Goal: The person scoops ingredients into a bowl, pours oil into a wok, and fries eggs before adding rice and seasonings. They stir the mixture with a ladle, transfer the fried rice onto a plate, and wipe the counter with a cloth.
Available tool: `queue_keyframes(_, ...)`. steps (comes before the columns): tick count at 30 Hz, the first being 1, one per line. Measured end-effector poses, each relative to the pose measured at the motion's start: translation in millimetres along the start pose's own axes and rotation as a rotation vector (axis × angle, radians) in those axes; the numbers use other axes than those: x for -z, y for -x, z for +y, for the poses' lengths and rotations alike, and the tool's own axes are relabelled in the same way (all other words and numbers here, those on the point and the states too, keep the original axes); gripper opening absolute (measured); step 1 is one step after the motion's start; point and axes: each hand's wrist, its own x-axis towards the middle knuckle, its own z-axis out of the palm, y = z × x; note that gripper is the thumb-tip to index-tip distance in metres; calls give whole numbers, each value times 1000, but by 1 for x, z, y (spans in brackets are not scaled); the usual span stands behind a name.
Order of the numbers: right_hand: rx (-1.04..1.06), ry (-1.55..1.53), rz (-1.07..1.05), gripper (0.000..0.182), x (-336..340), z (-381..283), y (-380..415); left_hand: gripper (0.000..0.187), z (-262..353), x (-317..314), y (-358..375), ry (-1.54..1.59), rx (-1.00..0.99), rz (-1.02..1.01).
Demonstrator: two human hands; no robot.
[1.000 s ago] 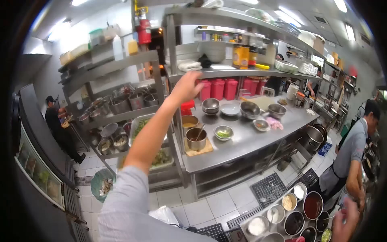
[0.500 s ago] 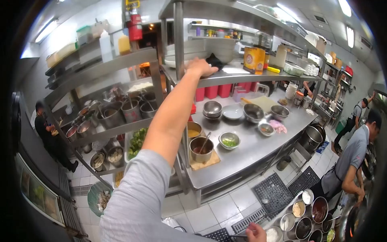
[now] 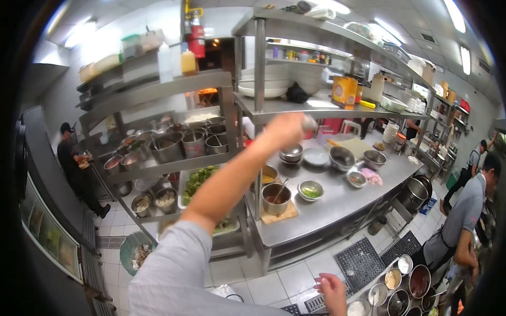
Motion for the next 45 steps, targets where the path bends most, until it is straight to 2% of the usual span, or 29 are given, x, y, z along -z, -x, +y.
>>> queue_keyframes(1, -38, -114, 34, 35, -7, -14, -5, 22, 42, 20, 45, 254, -120, -103)
queue_keyframes(2, 15, -147, 82, 39, -12, -23, -11, 24, 61, -6, 76, 288, 8, -282)
queue_keyframes(3, 66, -256, 91, 40, -14, -21, -17, 24, 84, -22, 120, 462, -220, -272)
queue_keyframes(4, 120, -367, 104, 41, -15, -16, -26, 28, 135, -6, 163, 390, 128, -463)
queue_keyframes(5, 173, -476, 120, 42, -17, -14, -34, 31, 144, -64, 208, 612, 77, -503)
queue_keyframes(6, 166, -541, 256, 43, -29, -20, -37, 39, 164, -62, 227, 672, -39, -707)
queue_keyframes(7, 195, -569, 297, 41, -30, -8, -42, 44, 186, -97, 271, 845, 108, -512)
queue_keyframes(8, 226, -598, 338, 40, -32, 12, -48, 46, 198, -118, 298, 856, 172, -356)
queue_keyframes(9, 253, -621, 376, 39, -34, 32, -54, 46, 200, -134, 306, 853, 160, -320)
queue_keyframes(10, 305, -803, 316, 36, -38, 46, -57, 45, 201, -148, 314, 854, 163, -280)
queue_keyframes(11, 269, -794, 280, 36, -36, 54, -54, 45, 206, -141, 321, 854, 184, -247)
queue_keyframes(12, 235, -795, 245, 37, -35, 62, -52, 45, 204, -137, 318, 930, 238, -356)
queue_keyframes(13, 216, -802, 207, 38, -35, 68, -55, 44, 204, -130, 318, 945, 239, -310)
queue_keyframes(17, 169, -866, 280, 43, -40, 8, -40, 43, 212, -128, 313, 1018, 223, -122)
queue_keyframes(20, 190, -972, 107, 45, -20, 38, -51, 42, 220, -140, 311, 1008, 237, 5)
queue_keyframes(22, 179, -961, 93, 46, -36, 2, -40, 41, 218, -148, 313, 871, 223, 70)
queue_keyframes(26, 158, -960, -70, 49, -58, -41, -26, 40, 189, -168, 312, 1046, 346, 122)
queue_keyframes(29, 194, -946, -26, 53, -70, -58, -17, 37, 179, -157, 307, 1020, 271, 94)
queue_keyframes(32, 243, -892, 18, 58, -58, -46, -22, 34, 171, -160, 284, 1155, 266, 69)
queue_keyframes(33, 257, -850, -37, 59, -50, -41, -20, 33, 169, -161, 270, 1209, 264, 46)
queue_keyframes(34, 278, -805, -82, 61, -41, -36, -19, 33, 159, -147, 246, 1177, 214, 6)
queue_keyframes(35, 303, -760, -127, 62, -31, -33, -14, 34, 143, -138, 216, 1047, 31, 64)
queue_keyframes(36, 310, -661, -75, 63, -31, -32, 0, 38, 124, -135, 178, 899, -117, 206)
queue_keyframes(37, 257, -669, -27, 64, -25, -20, 14, 44, 103, -118, 132, 871, -245, 298)
queue_keyframes(39, 153, -697, 52, 65, -22, 18, 49, 44, 79, -50, 50, 516, -404, 590)
queue_keyframes(40, 59, -738, 148, 58, -19, 43, 69, 44, 62, -23, 8, 311, -534, 689)
queue_keyframes(42, -117, -682, 310, 54, -12, 97, 123, 38, 17, 3, -65, -47, -565, 745)
queue_keyframes(44, -328, -632, 518, 49, -13, 147, 176, 32, -37, 13, -125, -296, -534, 626)
queue_keyframes(45, -456, -604, 640, 47, -22, 167, 207, 35, -61, 17, -143, -775, -551, 297)
